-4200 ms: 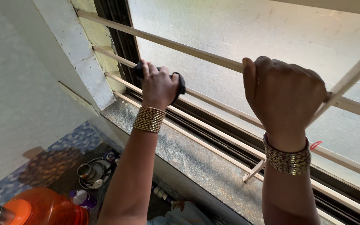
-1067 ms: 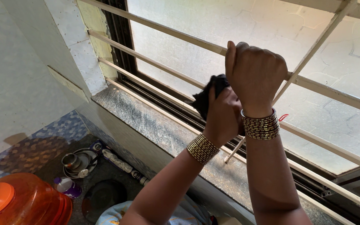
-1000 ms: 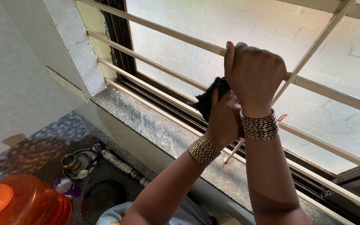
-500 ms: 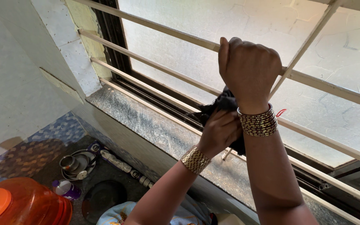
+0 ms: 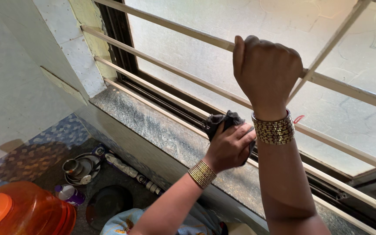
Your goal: The person wipes the horizontal metal bars of a window grille using a black cloth. They systematically clean the bars from left to right, moving down to the next bar after finishing each one.
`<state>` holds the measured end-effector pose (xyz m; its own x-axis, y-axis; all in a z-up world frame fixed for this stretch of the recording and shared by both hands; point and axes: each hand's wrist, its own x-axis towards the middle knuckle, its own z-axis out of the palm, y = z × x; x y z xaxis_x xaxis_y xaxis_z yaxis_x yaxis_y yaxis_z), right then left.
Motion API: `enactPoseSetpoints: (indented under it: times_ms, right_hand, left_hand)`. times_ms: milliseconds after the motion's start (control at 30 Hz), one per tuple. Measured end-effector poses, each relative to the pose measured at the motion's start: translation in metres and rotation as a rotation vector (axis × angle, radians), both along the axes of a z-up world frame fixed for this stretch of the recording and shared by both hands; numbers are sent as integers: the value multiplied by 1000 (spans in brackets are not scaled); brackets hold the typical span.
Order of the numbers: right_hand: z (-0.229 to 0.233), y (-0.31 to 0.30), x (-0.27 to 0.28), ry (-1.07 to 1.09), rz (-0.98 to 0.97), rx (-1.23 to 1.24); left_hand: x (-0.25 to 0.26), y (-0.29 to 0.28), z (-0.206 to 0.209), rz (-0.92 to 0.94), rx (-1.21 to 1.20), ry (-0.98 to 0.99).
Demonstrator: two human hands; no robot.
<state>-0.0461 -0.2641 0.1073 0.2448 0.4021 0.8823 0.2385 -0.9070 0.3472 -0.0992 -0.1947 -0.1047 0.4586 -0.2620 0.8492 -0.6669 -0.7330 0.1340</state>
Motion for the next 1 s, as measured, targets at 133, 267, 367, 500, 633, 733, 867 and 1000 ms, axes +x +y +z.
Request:
enactPoseSetpoints:
  times_ms: [133,267,367,500,633,733,867,1000]
  right_hand:
    - [-1,1,-1,-46,-29,-8]
    - [-3,0,2,-57,-25,-13]
    - [-4,-1,2,-42,-17,-21]
    - [-4,-2,4,-61,-19,-20]
    - [-5,-2,5,-77,-41,-34]
    - [-5,-2,5,-63,-28,-27]
    - [-7,-2,6,-61,-12,-6]
    - [-7,-1,8,-66,-28,-7]
  left_hand:
    - [-1,-1,2,51,6,-26]
    - [9,3,-7,47,22,-29]
    - [26,9,-17,83,29,-39]
    - [44,31,-28,140,-12,-52]
    - [49,59,-28,221,-18,-38]
    - [49,79,-23,246,-79,-33]
    - [51,75,-25,300,-163,4]
    - [49,51,-26,362,-198,-12]
